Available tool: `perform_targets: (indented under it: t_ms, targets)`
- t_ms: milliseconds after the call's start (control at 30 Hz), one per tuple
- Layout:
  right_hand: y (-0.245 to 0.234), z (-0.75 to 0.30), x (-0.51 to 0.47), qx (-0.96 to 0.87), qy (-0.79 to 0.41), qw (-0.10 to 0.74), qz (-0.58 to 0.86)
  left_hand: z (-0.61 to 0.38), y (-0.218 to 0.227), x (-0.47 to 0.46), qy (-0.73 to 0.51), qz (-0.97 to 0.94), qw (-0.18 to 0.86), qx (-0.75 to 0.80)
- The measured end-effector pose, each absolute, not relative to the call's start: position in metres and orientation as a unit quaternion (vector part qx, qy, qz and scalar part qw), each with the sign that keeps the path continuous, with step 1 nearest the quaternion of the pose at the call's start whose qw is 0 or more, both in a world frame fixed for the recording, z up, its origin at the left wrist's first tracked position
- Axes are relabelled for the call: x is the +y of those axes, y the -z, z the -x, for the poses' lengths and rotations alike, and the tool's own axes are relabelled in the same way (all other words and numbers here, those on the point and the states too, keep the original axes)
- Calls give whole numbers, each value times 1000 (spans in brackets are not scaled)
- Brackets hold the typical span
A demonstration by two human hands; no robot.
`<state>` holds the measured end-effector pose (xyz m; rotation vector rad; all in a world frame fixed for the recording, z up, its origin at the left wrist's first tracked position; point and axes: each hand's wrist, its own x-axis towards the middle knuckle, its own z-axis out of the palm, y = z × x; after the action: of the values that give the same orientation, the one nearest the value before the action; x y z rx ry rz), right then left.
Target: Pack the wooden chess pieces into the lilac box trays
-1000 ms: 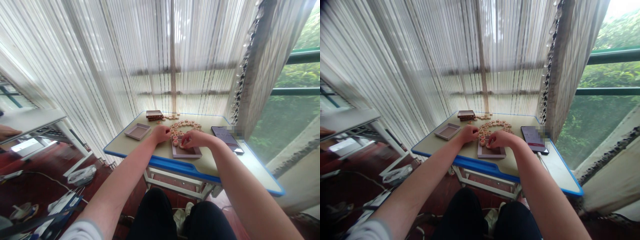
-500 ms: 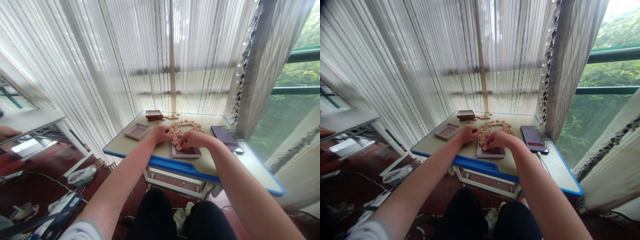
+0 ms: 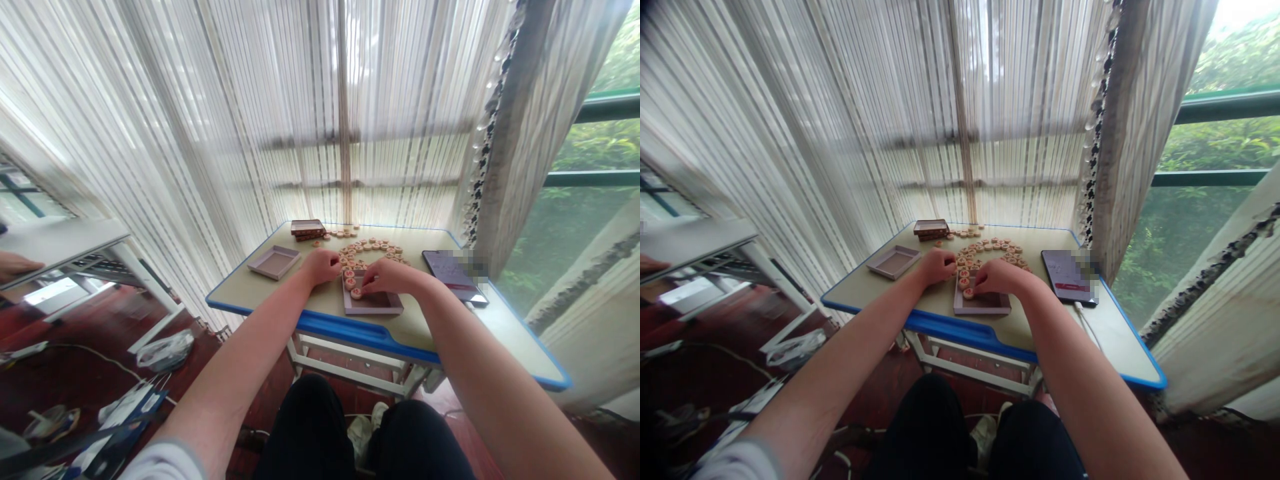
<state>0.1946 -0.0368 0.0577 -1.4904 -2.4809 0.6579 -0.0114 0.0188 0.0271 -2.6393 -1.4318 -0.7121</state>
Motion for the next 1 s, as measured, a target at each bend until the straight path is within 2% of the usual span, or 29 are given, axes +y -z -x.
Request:
perform_targets:
  t_ms: [333, 633, 833, 1000]
  targets:
    - [-49, -192, -33, -855, -214, 89, 464, 10, -29, 17, 234, 856, 11, -461]
    - [-52, -192, -32, -847, -192, 84, 489, 11, -27, 20, 232, 863, 23, -449]
    - [-48, -201, -20, -801, -60, 187, 566, 12, -30, 18, 291, 823, 65, -483]
    - [-44, -203, -13, -813, -44, 136, 564, 13, -31, 18, 322, 801, 62, -501]
